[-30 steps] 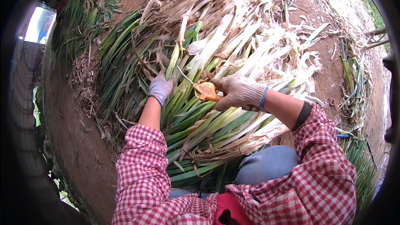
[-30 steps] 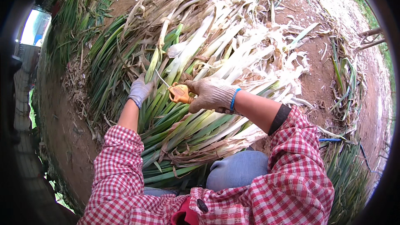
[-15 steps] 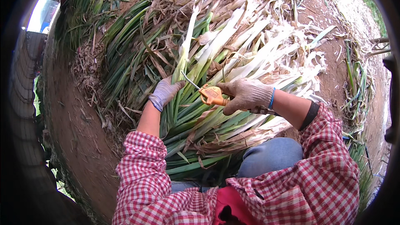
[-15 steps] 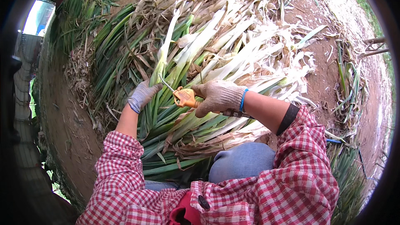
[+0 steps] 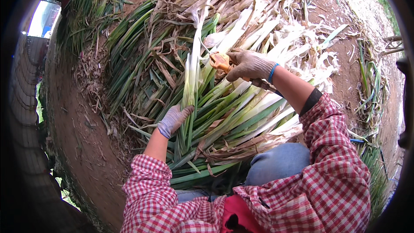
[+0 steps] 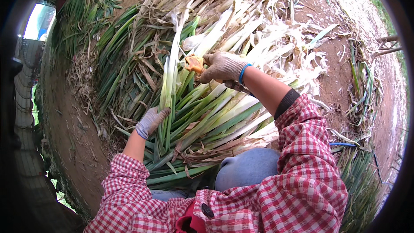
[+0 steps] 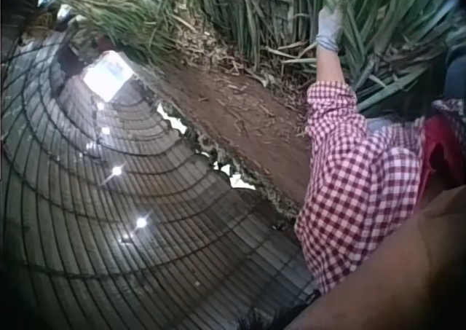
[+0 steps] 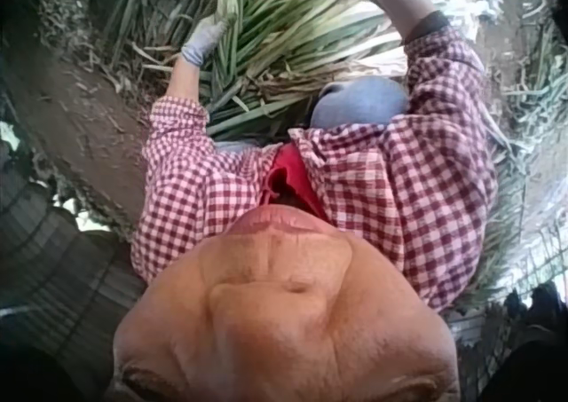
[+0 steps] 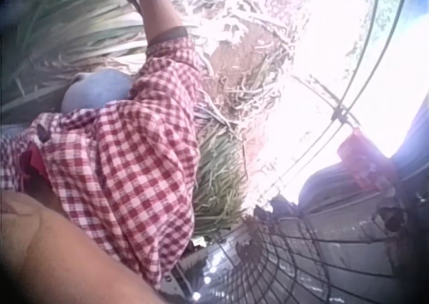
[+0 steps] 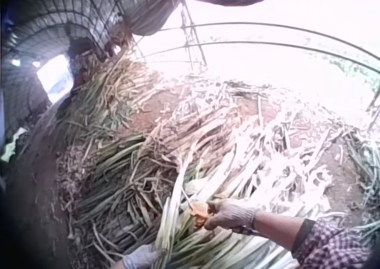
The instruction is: The person sits on the ground and uses a small knife to trim the outer layers of long green leaves, likely leeks or onions. They repeatedly peel and cut the leaves, discarding the trimmed parts onto the ground.
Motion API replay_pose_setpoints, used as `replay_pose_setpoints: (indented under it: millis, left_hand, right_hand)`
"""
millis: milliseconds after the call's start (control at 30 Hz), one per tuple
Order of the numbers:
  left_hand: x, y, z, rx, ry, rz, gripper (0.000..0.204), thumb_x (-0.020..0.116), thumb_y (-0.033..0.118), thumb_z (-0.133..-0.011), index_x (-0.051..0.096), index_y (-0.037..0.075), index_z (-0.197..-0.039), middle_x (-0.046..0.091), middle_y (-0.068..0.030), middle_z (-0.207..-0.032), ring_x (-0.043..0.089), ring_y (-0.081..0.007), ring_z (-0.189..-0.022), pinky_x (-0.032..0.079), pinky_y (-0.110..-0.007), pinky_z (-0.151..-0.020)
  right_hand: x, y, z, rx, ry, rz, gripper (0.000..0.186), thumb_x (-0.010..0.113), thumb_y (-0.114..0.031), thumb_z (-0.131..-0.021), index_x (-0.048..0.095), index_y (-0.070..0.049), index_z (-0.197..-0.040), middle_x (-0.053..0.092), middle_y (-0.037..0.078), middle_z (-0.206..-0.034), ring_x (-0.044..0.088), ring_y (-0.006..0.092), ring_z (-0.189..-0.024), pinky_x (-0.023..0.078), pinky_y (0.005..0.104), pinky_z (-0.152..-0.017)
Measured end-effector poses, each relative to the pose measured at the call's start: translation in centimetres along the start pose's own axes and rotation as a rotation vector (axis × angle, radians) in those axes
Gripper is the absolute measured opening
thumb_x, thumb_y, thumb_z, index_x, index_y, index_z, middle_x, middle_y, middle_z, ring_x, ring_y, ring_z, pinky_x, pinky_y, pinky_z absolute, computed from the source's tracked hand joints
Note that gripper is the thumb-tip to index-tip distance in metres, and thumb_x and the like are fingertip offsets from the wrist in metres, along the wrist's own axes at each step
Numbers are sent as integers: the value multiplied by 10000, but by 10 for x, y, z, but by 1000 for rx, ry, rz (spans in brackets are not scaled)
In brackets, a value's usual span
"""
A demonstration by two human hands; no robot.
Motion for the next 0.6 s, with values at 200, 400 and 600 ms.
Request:
replay_pose_setpoints:
  millis: [200,400,600]
  left_hand:
    - [16,-7,9,-20,-14,-16,705,635,543,-907,553,-45,-1287,666,-236,-1109,636,-333,-1018,485,-391,-909]
    - [24,-10,14,-35,-60,-31,639,629,527,-921,592,-18,-1251,680,-176,-1071,620,-257,-980,486,-389,-879]
    - [31,-8,33,-18,-117,20,547,622,486,-934,625,1,-1187,644,-75,-894,550,-171,-795,490,-345,-749]
  right_hand:
    - [-16,5,-28,44,98,25,536,770,-370,-638,671,-59,-1062,662,84,-782,609,199,-659,505,341,-615]
    - [-37,8,-65,-9,226,87,532,758,-371,-636,670,-106,-1089,690,89,-811,646,214,-715,519,346,-681]
    - [-53,3,-100,-7,268,152,521,751,-438,-657,696,-57,-1009,704,113,-826,671,251,-752,529,369,-711]
Point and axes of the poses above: each hand's wrist, its own z-axis away from the middle knuckle, its own x-axis out of the palm, y = z × x, the point moved 4 cm from there along -z, towards the middle knuckle
